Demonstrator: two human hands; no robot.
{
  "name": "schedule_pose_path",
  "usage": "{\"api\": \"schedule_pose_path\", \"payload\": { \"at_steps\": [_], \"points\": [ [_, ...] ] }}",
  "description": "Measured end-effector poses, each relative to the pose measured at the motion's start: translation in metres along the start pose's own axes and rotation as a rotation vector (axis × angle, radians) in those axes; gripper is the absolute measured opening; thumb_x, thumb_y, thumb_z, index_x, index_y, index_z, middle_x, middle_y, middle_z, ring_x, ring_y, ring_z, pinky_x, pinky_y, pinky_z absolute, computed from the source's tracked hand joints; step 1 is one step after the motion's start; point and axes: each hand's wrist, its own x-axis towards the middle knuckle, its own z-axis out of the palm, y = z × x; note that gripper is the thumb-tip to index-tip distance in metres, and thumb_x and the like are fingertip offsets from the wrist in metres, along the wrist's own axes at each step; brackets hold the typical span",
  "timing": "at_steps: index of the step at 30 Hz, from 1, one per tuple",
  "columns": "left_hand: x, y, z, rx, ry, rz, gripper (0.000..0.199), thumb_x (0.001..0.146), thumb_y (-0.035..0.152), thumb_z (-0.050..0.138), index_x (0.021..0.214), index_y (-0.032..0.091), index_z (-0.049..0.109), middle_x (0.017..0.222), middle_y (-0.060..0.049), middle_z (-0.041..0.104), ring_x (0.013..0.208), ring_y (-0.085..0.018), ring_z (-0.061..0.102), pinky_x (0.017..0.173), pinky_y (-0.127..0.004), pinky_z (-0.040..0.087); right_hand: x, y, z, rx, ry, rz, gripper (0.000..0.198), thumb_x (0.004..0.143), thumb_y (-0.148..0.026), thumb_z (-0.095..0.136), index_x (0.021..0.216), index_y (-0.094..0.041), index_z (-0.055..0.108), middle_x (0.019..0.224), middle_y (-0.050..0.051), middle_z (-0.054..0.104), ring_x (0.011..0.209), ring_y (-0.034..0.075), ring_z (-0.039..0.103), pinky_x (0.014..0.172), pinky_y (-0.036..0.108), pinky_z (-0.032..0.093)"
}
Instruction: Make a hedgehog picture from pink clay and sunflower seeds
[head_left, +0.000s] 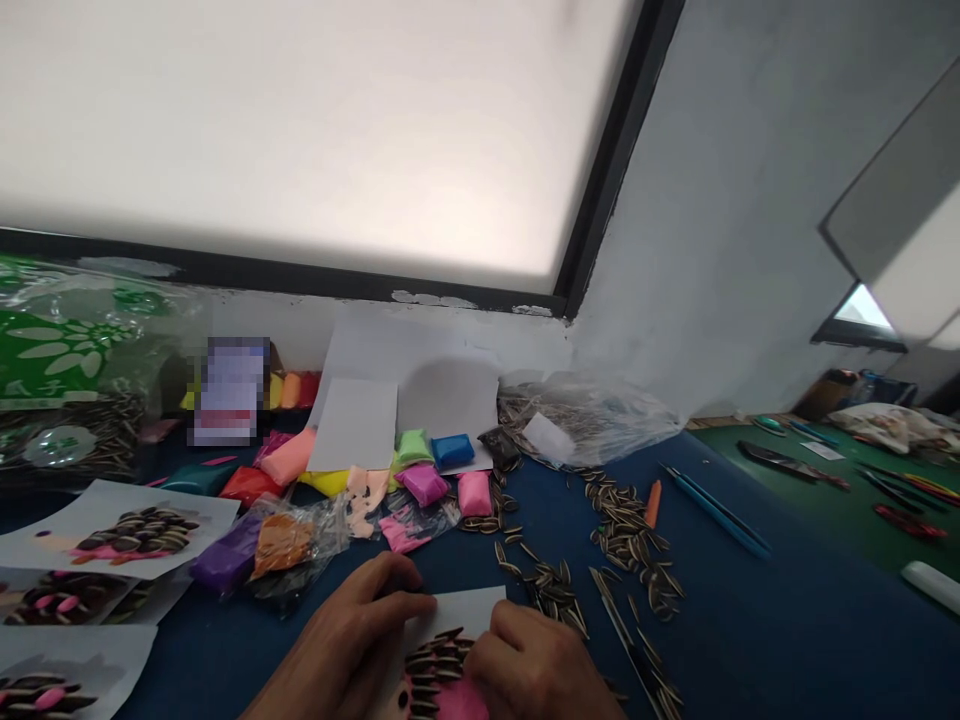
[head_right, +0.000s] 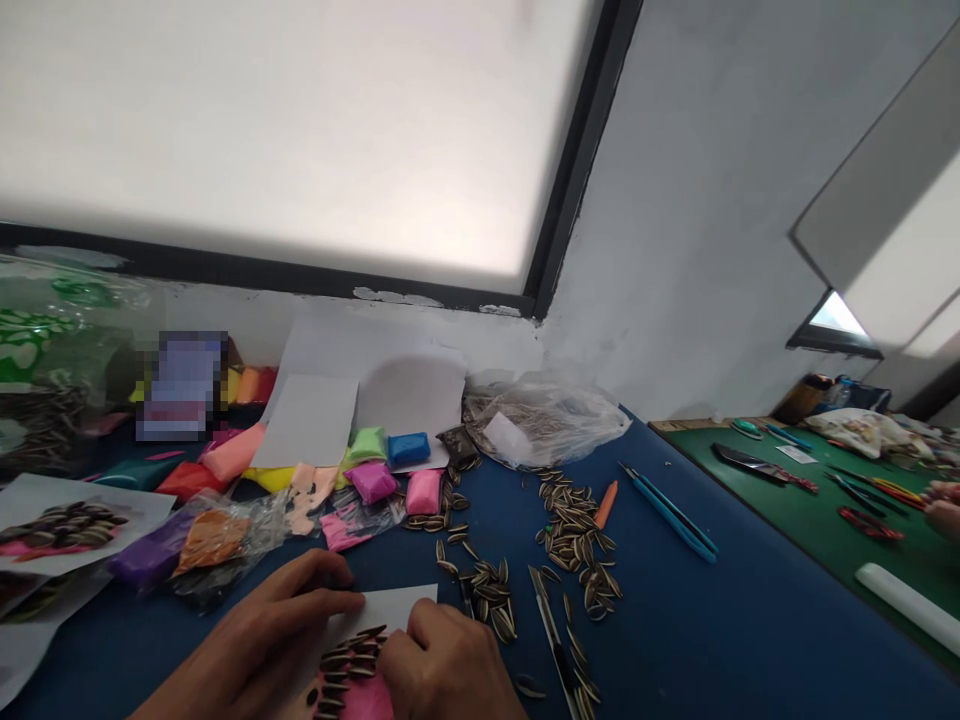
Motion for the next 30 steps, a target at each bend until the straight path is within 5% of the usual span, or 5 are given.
{"api": "schedule_pose_path", "payload": {
  "at_steps": [9, 19, 30],
  "points": [
    [0.001, 0.002, 0.000, 0.010, 0.030, 0.040, 0.037, 0.097, 0.012, 0.038, 0.114, 0.030, 0.065, 0.109, -0.005, 0.058, 0.092, -0.019, 0.064, 0.076, -0.025, 0.052, -0.001, -0.006, -0.005, -0.065, 0.014, 0.063, 0.010, 0.084, -0.016, 0.066, 0.080, -0.023, 0.062, 0.073, -0.003, 0.060, 0.059, 0.011, 0.059, 0.047, 0.026, 0.021],
    [0.003, 0.004, -0.002, -0.013, 0.006, 0.014, 0.035, 0.100, 0.017, 0.038, 0.115, 0.031, 0.066, 0.110, -0.005, 0.058, 0.092, -0.019, 0.065, 0.077, -0.025, 0.051, 0.007, 0.015, -0.041, 0.057, 0.033, 0.357, 0.021, 0.096, -0.010, 0.051, 0.084, -0.020, 0.064, 0.082, 0.002, 0.063, 0.069, 0.015, 0.061, 0.058, 0.025, 0.038],
    [0.002, 0.006, 0.003, -0.002, 0.078, 0.012, 0.034, 0.103, 0.022, 0.035, 0.111, 0.031, 0.067, 0.108, -0.005, 0.060, 0.090, -0.020, 0.065, 0.075, -0.025, 0.052, 0.020, 0.024, -0.031, 0.029, -0.071, 0.422, 0.014, 0.090, -0.005, 0.065, 0.089, -0.018, 0.069, 0.092, 0.004, 0.065, 0.085, 0.019, 0.063, 0.070, 0.027, 0.045]
  ]
}}
